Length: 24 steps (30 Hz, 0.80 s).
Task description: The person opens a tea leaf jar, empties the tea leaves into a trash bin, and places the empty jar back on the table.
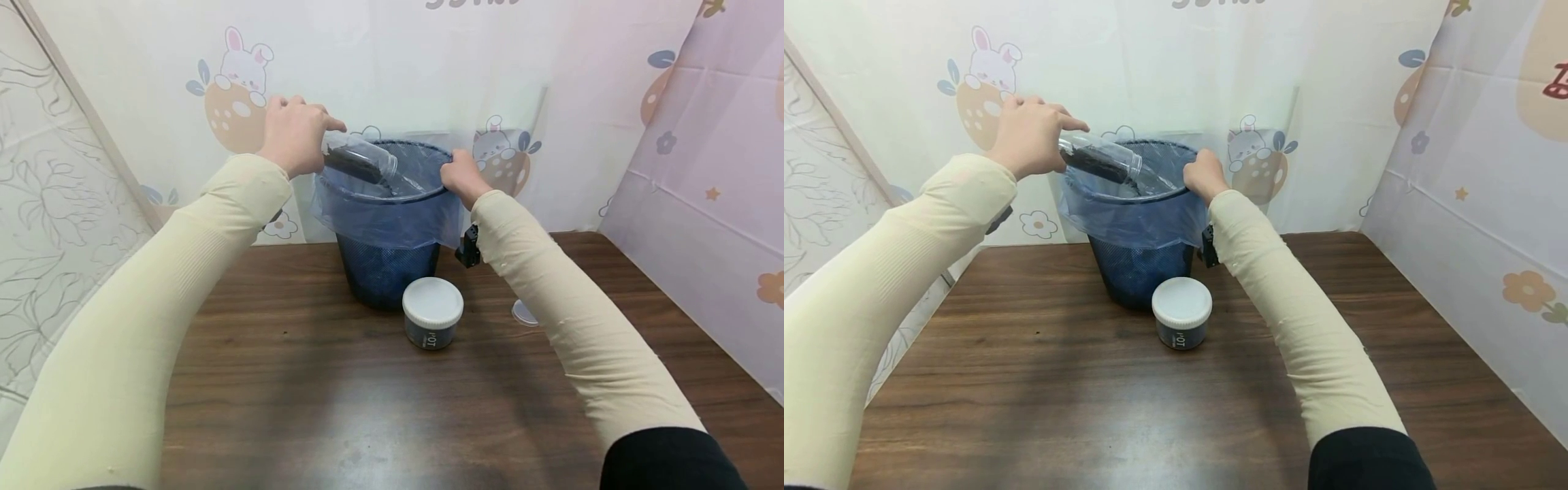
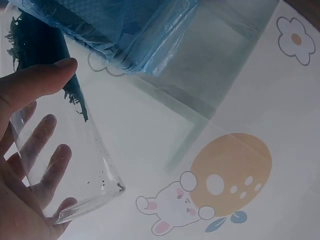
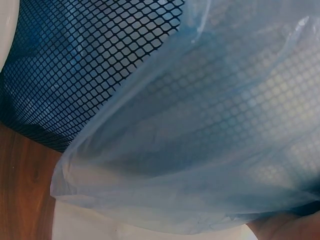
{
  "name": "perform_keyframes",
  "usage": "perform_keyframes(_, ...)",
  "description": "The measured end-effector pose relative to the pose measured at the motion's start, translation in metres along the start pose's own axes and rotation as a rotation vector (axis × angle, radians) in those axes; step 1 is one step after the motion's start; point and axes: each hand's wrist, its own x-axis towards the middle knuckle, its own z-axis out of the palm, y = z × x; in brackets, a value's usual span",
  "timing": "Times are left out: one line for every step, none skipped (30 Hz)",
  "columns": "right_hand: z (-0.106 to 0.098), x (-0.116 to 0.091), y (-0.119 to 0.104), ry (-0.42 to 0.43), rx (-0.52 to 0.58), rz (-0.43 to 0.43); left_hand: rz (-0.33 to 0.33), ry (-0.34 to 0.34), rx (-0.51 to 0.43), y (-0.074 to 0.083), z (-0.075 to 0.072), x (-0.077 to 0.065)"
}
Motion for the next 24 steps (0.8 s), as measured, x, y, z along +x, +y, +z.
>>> perform_keyframes(0.0000,0.0001,0.0000,0.001,0.001,-0.002,0.001,0.002,0.001,0.0000,-0.0002,0.0003)
perform_keyframes(0.0000,0.0002,0.0000,0.000,0.003,-0.002,0.003,0.004,0.004,0.0000,-0.0004,0.0006)
perform_keyframes(0.0001,0.0004,0.0001,0.003,0.002,-0.004,0.005,0.006,0.006,0.0000,-0.0006,0.0009)
perform_keyframes(0.0000,0.0005,0.0003,0.004,0.002,-0.005,0.007,0.008,0.009,0.0000,-0.0008,0.0012)
perform_keyframes(0.0001,0.0009,0.0005,0.004,0.003,-0.003,0.007,0.010,0.012,0.0000,-0.0009,0.0014)
perform_keyframes(0.0001,0.0010,0.0007,0.003,0.005,0.000,0.008,0.012,0.013,-0.0001,-0.0011,0.0016)
perform_keyframes(0.0002,0.0012,0.0008,0.003,0.007,0.002,0.008,0.011,0.016,-0.0001,-0.0012,0.0017)
perform_keyframes(0.0004,0.0014,0.0010,0.004,0.006,0.004,0.009,0.011,0.019,-0.0001,-0.0013,0.0018)
perform_keyframes(0.0005,0.0015,0.0011,0.005,0.007,0.007,0.009,0.010,0.022,-0.0001,-0.0014,0.0019)
perform_keyframes(0.0005,0.0015,0.0012,0.005,0.007,0.011,0.009,0.009,0.025,0.0000,-0.0015,0.0019)
perform_keyframes(0.0007,0.0018,0.0013,0.006,0.007,0.014,0.009,0.007,0.029,0.0000,-0.0016,0.0020)
perform_keyframes(0.0008,0.0019,0.0012,0.008,0.006,0.013,0.009,0.006,0.031,0.0001,-0.0016,0.0021)
perform_keyframes(0.0009,0.0021,0.0011,0.010,0.005,0.013,0.008,0.004,0.035,0.0002,-0.0017,0.0022)
perform_keyframes(0.0011,0.0023,0.0010,0.009,0.003,0.014,0.008,0.003,0.037,0.0003,-0.0018,0.0024)
perform_keyframes(0.0011,0.0022,0.0010,0.006,0.002,0.014,0.007,0.003,0.038,0.0003,-0.0018,0.0026)
perform_keyframes(0.0011,0.0022,0.0010,0.001,0.005,0.014,0.007,0.002,0.040,0.0004,-0.0019,0.0028)
perform_keyframes(0.0011,0.0022,0.0010,-0.004,0.007,0.014,0.006,0.001,0.043,0.0004,-0.0021,0.0030)
perform_keyframes(0.0010,0.0020,0.0010,-0.010,0.010,0.015,0.006,-0.001,0.045,0.0004,-0.0023,0.0033)
perform_keyframes(0.0008,0.0018,0.0011,-0.015,0.014,0.015,0.006,-0.003,0.049,0.0005,-0.0025,0.0035)
perform_keyframes(0.0007,0.0016,0.0012,-0.020,0.017,0.014,0.007,-0.004,0.053,0.0006,-0.0027,0.0038)
perform_keyframes(0.0005,0.0012,0.0014,-0.024,0.019,0.015,0.009,-0.005,0.058,0.0006,-0.0029,0.0040)
perform_keyframes(0.0004,0.0011,0.0014,-0.026,0.022,0.015,0.011,-0.006,0.063,0.0008,-0.0030,0.0042)
perform_keyframes(0.0004,0.0009,0.0014,-0.026,0.021,0.015,0.014,-0.003,0.066,0.0009,-0.0030,0.0043)
perform_keyframes(0.0004,0.0008,0.0014,-0.026,0.022,0.015,0.016,-0.001,0.070,0.0010,-0.0030,0.0044)
